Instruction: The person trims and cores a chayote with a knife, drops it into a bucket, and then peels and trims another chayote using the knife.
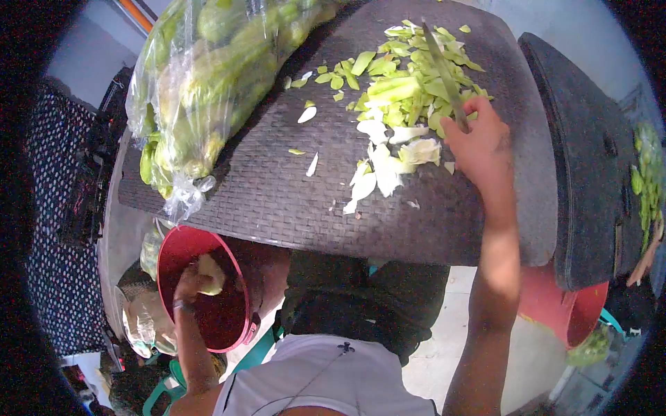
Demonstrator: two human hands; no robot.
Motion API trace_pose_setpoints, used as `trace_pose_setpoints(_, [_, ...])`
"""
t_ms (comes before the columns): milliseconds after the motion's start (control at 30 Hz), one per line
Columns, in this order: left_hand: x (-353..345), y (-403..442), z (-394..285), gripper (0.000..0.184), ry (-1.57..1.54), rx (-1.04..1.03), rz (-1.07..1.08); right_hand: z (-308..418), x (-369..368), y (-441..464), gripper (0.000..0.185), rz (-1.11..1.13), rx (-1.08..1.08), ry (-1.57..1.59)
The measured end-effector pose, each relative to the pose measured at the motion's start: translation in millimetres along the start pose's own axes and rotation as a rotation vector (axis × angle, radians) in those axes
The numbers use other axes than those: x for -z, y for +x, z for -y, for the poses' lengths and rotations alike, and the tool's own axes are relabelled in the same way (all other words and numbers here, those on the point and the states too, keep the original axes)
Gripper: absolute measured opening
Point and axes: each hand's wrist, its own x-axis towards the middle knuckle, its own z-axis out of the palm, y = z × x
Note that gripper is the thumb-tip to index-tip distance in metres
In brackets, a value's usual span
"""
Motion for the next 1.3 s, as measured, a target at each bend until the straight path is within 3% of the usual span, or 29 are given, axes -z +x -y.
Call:
trace_pose_setpoints(33, [-20.9,7.0,28.3,0.067,0.512,-0.001,-0.029,2.8,0.1,-3.5,0.037,0.028,-0.045,0.025])
trace_pose_setpoints(100, [-66.9,32.8,64.3,0.056,0.942,-0.051,-0.011,1.8,0.9,-6.4,0.036,0.161,-0.071,0.229])
trace_pose_setpoints(200, [-118.5,75.5,118.1,0.043,0.873,-0.146,0.143,3.2,2.9,-19.9,0.034,0.307,-0.091,0.416])
trace_pose_setpoints(367, [-144.8,84.7,146.4,0.023,0.793,-0.085,0.052,3.4,0.0,-37.4,0.029,0.344,-0.087,0.521])
trace_pose_setpoints(500, [-99.9,72.2,82.4,0.012,0.294,-0.208,-0.38,8.5,2.3,-47.9,0.028,0.292,-0.108,0.717])
trace_pose_setpoints(600, [-48.8,22.2,-46.3,0.029,-0.304,-0.154,-0.706,6.7,-1.0,-58.2,0.03,0.232,-0.163,0.894])
trace_pose_setpoints(667, [-22.4,9.9,-99.2,0.036,-0.444,-0.388,-0.923,6.6,-10.8,-61.2,0.025,0.096,-0.228,0.945])
trace_pose_setpoints(700, [-16.7,-3.6,-129.6,0.035,-0.433,-0.43,-0.913,7.1,-21.8,-63.2,0.021,-0.021,-0.279,0.944])
trace_pose_setpoints(733, [-20.5,-21.4,-165.7,0.034,-0.422,-0.473,-0.901,9.9,-29.7,-65.5,0.02,-0.139,-0.331,0.941])
trace_pose_setpoints(833, [-70.1,-69.2,-262.8,0.026,-0.397,-0.608,-0.708,26.0,-34.7,-74.8,0.021,0.034,-0.258,0.979])
trace_pose_setpoints(900, [-111.8,-101.5,-309.7,0.006,-0.195,-0.718,-0.337,27.1,-53.0,-85.2,0.022,0.003,-0.2,1.072])
trace_pose_setpoints(933, [-135.4,-111.2,-330.0,0.013,-0.197,-0.767,-0.094,29.7,-60.8,-93.2,0.022,-0.014,-0.17,1.117])
trace_pose_setpoints(967, [-161.8,-115.9,-346.8,0.018,-0.052,-0.898,-0.004,37.4,-63.2,-105.6,0.022,-0.029,-0.243,1.147])
trace_pose_setpoints(1000, [-182.9,-130.3,-366.8,0.026,-0.072,-0.836,0.197,44.5,-65.6,-120.3,0.023,-0.044,-0.317,1.177])
trace_pose_setpoints(1067, [-226.4,-134.7,-376.3,0.037,-0.103,-1.014,0.308,44.6,-76.2,-137.0,0.023,-0.114,-0.373,1.165])
trace_pose_setpoints(1167, [-240.5,-135.4,-386.2,0.031,-0.243,-0.622,0.605,30.1,-86.8,-138.5,0.023,-0.172,-0.317,1.076])
trace_pose_setpoints(1200, [-241.2,-134.0,-384.2,0.028,-0.267,-0.673,0.568,24.6,-84.3,-133.4,0.022,-0.179,-0.286,1.001])
trace_pose_setpoints(1267, [-239.6,-127.2,-379.2,0.024,-0.321,-0.785,0.482,10.2,-53.2,-118.1,0.019,0.019,-0.086,0.817])
trace_pose_setpoints(1300, [-231.0,-126.8,-383.3,0.023,-0.32,-0.817,0.452,1.2,-44.5,-108.1,0.021,-0.078,-0.019,0.654])
